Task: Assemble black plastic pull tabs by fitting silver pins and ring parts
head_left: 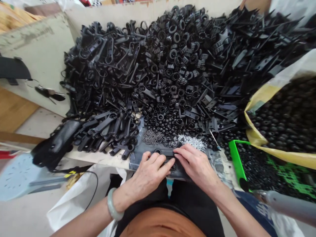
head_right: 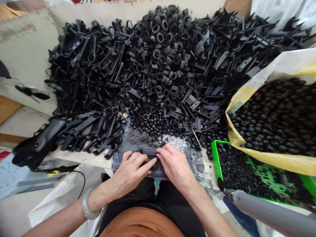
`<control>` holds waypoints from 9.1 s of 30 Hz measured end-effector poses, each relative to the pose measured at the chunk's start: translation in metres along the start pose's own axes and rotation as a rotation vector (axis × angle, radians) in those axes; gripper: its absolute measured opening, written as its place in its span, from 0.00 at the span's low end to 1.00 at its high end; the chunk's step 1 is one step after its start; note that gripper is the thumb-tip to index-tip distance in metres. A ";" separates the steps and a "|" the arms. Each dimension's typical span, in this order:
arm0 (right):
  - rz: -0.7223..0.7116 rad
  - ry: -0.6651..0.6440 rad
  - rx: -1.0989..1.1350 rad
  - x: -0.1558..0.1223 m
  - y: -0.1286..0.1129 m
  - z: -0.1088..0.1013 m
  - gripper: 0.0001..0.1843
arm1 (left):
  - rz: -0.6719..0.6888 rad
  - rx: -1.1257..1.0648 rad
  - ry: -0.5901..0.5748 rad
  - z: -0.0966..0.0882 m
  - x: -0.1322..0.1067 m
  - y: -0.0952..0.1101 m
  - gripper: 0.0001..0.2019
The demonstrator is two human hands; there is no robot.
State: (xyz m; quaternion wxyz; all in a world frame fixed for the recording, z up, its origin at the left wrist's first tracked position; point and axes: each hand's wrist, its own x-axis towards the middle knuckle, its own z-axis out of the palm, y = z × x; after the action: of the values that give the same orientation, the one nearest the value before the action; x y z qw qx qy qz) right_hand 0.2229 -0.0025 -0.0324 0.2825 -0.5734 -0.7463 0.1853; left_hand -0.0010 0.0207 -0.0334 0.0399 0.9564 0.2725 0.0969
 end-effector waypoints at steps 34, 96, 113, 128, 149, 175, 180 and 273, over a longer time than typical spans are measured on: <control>0.052 0.005 0.003 0.033 0.002 -0.009 0.06 | -0.097 -0.280 0.256 0.020 0.020 0.012 0.13; -0.136 0.088 -0.046 -0.005 0.001 -0.001 0.13 | -0.254 -0.544 0.281 0.027 0.019 0.015 0.26; 0.221 0.265 -0.441 0.022 0.019 -0.025 0.19 | -0.181 -0.515 0.260 0.020 0.026 0.011 0.29; 0.235 0.066 0.252 -0.043 -0.005 -0.034 0.08 | -0.132 -0.401 0.293 0.025 0.025 0.018 0.04; -0.041 0.050 -0.205 -0.035 -0.029 -0.017 0.10 | -0.123 -0.452 0.290 0.028 0.029 0.018 0.07; 0.323 0.355 -0.110 -0.060 0.010 -0.022 0.11 | -0.102 -0.444 0.314 0.026 0.030 0.014 0.04; 0.268 0.299 -0.309 -0.057 0.021 -0.022 0.16 | -0.070 -0.355 0.315 0.023 0.030 0.015 0.02; 0.455 0.622 0.315 -0.111 0.009 -0.113 0.31 | -0.156 -0.317 0.486 0.046 0.034 0.021 0.18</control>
State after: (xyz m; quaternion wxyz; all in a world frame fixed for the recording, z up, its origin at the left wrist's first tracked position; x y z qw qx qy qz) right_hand 0.3213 -0.1124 0.0263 0.5306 -0.7021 -0.4423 0.1729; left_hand 0.0479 0.0201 -0.0698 0.1298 0.8633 0.3282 0.3608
